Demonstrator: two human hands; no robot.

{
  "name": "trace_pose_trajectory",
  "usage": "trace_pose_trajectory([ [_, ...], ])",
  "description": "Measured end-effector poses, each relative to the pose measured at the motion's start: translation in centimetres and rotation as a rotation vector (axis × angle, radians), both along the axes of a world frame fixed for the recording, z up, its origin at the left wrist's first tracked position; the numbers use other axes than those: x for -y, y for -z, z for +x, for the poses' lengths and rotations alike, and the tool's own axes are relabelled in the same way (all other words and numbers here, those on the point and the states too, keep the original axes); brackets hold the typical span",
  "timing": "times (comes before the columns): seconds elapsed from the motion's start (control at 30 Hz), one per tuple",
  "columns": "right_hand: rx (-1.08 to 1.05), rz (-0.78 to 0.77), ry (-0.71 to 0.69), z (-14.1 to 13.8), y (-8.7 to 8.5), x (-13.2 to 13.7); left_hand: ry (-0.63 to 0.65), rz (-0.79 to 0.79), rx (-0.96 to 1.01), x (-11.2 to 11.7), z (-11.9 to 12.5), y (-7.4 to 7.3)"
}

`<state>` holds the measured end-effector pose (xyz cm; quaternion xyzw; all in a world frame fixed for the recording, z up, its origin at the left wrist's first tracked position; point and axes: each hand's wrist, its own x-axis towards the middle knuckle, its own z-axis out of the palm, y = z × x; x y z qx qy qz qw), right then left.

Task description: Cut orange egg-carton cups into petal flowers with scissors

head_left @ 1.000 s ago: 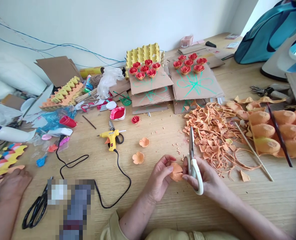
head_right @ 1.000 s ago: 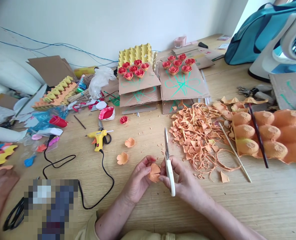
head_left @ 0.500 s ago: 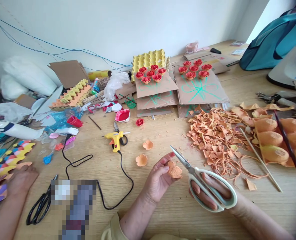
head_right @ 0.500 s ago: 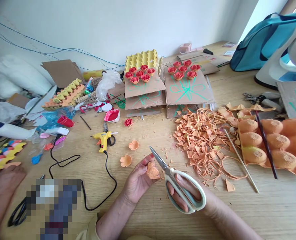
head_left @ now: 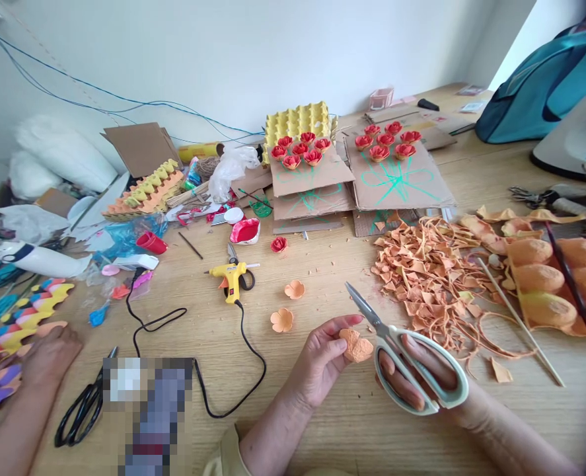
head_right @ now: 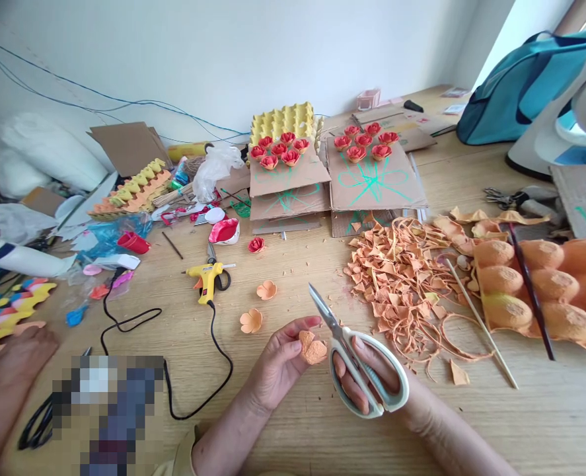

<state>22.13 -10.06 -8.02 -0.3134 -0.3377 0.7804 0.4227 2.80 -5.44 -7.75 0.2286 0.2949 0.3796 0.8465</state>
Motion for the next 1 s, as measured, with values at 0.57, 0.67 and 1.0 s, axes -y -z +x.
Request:
trace_pose_trajectory([
  [0.57,1.220,0.890,0.038,1.3,-0.8,-0.4,-0.310,0.677,-0.601,-0.5,-0.6,0.1],
  [0.67,1.335,0.959,0.018,1.4,-0.5,-0.5,-0.287,0.610,-0.530,-0.6,-0.5,-0.1],
  [1.0,1.447,0.951,0.026,1.0,-0.7,-0.8,-0.276,0.410,-0.411,-0.7,-0.3,-0.3],
])
